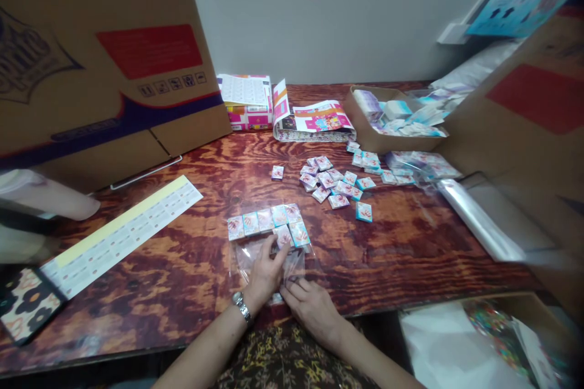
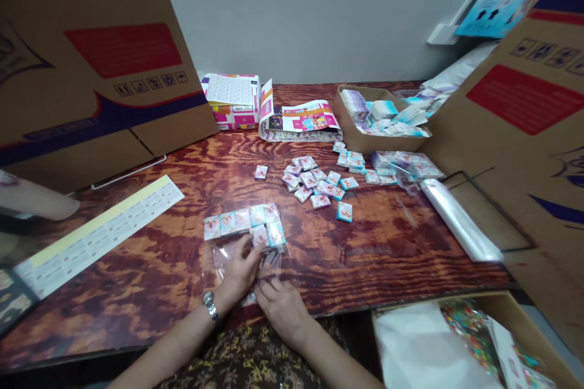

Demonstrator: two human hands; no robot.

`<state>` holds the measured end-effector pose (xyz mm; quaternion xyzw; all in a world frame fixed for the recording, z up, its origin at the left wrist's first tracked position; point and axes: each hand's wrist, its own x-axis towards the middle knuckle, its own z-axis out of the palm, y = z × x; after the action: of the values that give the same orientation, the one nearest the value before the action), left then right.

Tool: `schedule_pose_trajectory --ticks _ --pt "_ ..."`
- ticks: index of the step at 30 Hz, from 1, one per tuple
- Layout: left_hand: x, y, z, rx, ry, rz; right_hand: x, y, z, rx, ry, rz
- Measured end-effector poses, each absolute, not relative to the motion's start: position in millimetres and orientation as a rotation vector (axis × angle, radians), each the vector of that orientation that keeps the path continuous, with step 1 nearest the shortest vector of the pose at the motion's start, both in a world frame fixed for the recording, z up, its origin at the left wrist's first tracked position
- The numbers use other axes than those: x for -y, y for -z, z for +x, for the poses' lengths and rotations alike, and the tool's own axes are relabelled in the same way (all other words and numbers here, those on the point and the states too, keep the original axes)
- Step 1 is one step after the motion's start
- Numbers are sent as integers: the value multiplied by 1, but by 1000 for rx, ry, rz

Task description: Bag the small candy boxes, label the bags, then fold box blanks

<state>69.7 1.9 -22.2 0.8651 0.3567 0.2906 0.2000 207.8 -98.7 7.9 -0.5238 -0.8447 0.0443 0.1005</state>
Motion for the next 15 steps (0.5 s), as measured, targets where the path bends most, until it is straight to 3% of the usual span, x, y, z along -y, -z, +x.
schedule_pose_trajectory --ticks 15 --pt "-11 18 67 -994 -716 2459 86 -23 214 2387 -394 -1609"
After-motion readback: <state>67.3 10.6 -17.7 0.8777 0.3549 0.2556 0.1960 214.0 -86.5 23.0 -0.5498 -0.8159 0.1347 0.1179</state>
